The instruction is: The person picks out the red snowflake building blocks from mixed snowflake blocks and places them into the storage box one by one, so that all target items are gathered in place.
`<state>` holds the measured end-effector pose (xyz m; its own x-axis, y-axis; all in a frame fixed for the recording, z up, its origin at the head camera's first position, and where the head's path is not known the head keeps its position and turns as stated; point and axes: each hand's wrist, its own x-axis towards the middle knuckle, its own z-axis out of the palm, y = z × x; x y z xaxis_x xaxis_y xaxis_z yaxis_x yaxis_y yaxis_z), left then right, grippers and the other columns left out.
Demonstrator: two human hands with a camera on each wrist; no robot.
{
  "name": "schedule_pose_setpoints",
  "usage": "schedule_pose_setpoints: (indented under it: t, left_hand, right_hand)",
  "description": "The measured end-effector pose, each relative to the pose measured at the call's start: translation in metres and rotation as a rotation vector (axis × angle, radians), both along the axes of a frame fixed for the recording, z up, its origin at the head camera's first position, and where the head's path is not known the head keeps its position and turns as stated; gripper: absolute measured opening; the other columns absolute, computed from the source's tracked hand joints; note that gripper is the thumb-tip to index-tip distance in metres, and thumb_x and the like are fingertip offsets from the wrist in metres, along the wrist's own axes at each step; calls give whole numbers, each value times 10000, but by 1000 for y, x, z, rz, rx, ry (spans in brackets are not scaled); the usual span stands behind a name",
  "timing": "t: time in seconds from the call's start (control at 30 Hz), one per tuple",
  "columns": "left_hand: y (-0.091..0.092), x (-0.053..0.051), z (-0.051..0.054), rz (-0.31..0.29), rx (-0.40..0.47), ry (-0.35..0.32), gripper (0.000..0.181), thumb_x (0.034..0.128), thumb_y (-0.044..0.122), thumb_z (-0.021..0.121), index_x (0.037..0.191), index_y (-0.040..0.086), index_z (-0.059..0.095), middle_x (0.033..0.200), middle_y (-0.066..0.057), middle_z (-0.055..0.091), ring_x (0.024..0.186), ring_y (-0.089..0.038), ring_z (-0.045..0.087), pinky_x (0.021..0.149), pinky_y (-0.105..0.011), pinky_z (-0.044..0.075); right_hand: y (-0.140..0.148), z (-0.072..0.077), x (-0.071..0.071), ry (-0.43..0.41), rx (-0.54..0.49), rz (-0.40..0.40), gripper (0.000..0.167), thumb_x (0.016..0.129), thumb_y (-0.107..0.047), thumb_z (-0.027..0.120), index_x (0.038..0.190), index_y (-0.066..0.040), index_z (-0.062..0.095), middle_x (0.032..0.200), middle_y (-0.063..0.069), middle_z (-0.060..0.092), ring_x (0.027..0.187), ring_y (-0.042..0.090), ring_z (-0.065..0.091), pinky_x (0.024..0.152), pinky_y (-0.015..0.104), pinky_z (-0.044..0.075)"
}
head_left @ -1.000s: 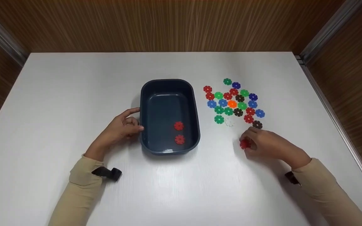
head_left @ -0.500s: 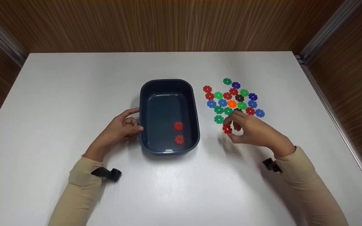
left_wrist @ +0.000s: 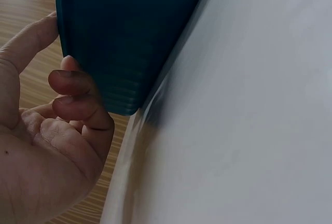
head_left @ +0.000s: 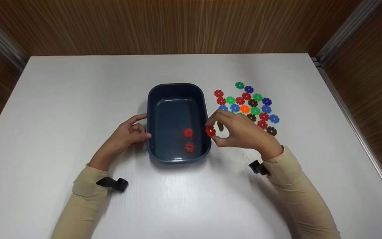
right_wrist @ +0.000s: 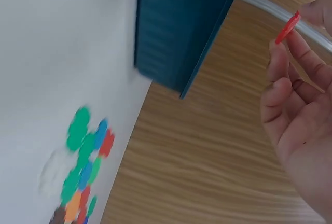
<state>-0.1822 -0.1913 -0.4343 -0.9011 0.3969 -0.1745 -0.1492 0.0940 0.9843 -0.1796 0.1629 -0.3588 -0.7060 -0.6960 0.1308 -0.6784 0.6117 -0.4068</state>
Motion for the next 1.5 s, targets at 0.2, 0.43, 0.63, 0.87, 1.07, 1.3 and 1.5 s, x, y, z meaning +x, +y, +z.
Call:
schedule_pose_setpoints:
  t: [0.2, 0.43, 0.63, 0.87, 1.07, 1.3, 1.5]
  left_hand:
    - [0, 1, 0, -2, 0, 1, 709, 866, -1, 644, 1480, 20, 290, 749, 90, 510, 660, -46, 434, 613, -192, 373]
    - [-1, 1, 1, -2, 0, 3, 714, 866, 10, 653, 1479, 13, 288, 751, 94, 513, 689, -41, 454, 639, -193, 396]
    - [0, 1, -2, 8, 16, -14, 715, 862, -5, 647, 1481, 20, 290, 753, 89, 519, 676, -48, 467, 627, -208, 407]
    - [0, 3, -1, 13, -28, -9, 710, 863, 15, 645, 1481, 29, 296, 765, 87, 516, 669, -47, 447, 621, -215, 388]
    - [0, 3, -1, 14, -25, -9, 706, 862, 17, 650, 1476, 21, 301, 770, 88, 520, 709, -44, 479, 660, -209, 419]
    - [1, 2, 1, 8, 0, -16, 713, 860, 12, 658, 1475, 14, 298, 769, 86, 529, 694, -46, 479, 646, -212, 420]
    - [0, 2, 2, 9, -11, -7, 708, 862, 11, 656, 1474, 17, 300, 767, 83, 523, 683, -49, 463, 640, -217, 409]
  right_hand:
    - [-25, -2, -4, -22, -35, 28, 299, 837, -206, 709, 1105, -102, 626, 979, 33, 612, 814, 195, 598, 677, 275, 509]
    - [-55, -11, -5, 47, 54, 83, 294, 838, -234, 689, 1108, -122, 652, 979, 38, 594, 754, 149, 552, 627, 252, 489]
    - [-68, -20, -8, 39, 136, 124, 395, 866, -274, 684, 1234, -141, 632, 1062, 38, 593, 858, 159, 557, 688, 289, 519]
    - [-55, -23, -14, -55, 12, 50, 412, 876, -268, 704, 1243, -103, 615, 1177, 73, 593, 974, 225, 590, 834, 353, 530]
    - [-34, -22, -21, -165, -104, -48, 373, 886, -244, 697, 1211, -83, 610, 1163, 93, 592, 979, 239, 581, 803, 399, 518]
    - [8, -19, -30, -243, -205, -193, 376, 871, -178, 718, 1212, -91, 587, 1173, 116, 600, 973, 274, 570, 821, 478, 506]
    - [49, -17, -32, -285, -239, -301, 408, 860, -158, 727, 1228, -77, 571, 1170, 150, 597, 947, 253, 553, 779, 300, 463]
